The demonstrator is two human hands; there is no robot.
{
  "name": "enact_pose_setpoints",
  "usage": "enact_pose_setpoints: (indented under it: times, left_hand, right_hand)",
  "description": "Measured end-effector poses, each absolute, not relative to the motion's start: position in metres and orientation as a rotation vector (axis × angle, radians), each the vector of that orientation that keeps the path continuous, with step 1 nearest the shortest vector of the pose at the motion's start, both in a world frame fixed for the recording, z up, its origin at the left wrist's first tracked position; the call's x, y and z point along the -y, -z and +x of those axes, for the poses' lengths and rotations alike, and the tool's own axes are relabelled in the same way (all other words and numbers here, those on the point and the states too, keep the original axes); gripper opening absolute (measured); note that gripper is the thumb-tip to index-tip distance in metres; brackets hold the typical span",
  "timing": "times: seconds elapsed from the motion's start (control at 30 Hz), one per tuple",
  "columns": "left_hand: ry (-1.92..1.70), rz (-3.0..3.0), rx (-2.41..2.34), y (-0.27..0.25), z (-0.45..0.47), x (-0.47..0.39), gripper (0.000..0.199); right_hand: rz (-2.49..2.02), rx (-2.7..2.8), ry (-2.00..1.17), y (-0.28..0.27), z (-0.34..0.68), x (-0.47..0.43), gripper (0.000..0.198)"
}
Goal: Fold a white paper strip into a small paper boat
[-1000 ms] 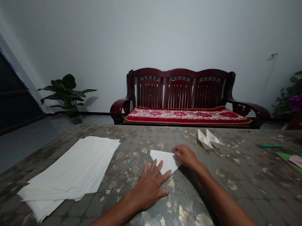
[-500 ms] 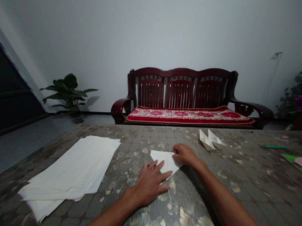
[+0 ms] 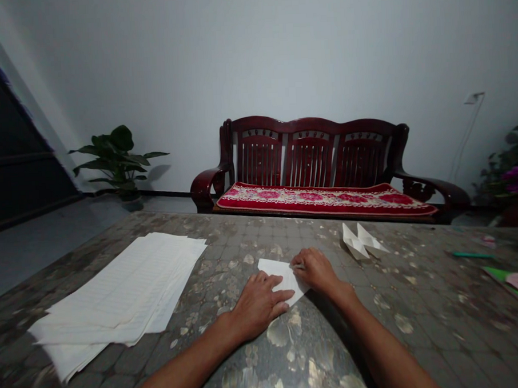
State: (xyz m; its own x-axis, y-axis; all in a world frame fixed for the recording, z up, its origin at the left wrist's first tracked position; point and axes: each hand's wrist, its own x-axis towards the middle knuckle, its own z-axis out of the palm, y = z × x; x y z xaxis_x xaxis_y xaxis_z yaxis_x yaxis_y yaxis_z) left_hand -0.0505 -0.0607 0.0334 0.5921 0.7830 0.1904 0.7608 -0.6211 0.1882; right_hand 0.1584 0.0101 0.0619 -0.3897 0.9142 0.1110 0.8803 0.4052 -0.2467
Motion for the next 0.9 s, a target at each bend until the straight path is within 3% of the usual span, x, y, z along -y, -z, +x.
enact_pose_setpoints:
  times: [0.67,0.9]
  left_hand:
    - [-0.620,2.484,-1.449,-0.022,-0.042,0.048,0.022]
    - [-0.653,2.439,-1.490,-0.027,-0.041,0.050,0.017]
  right_hand:
    - [-1.671,2.405,-0.369,-0.064,0.154,-0.019,0.034]
    - [-1.595,2.437,-0.278,-0.070,0.154,-0.012,0.023]
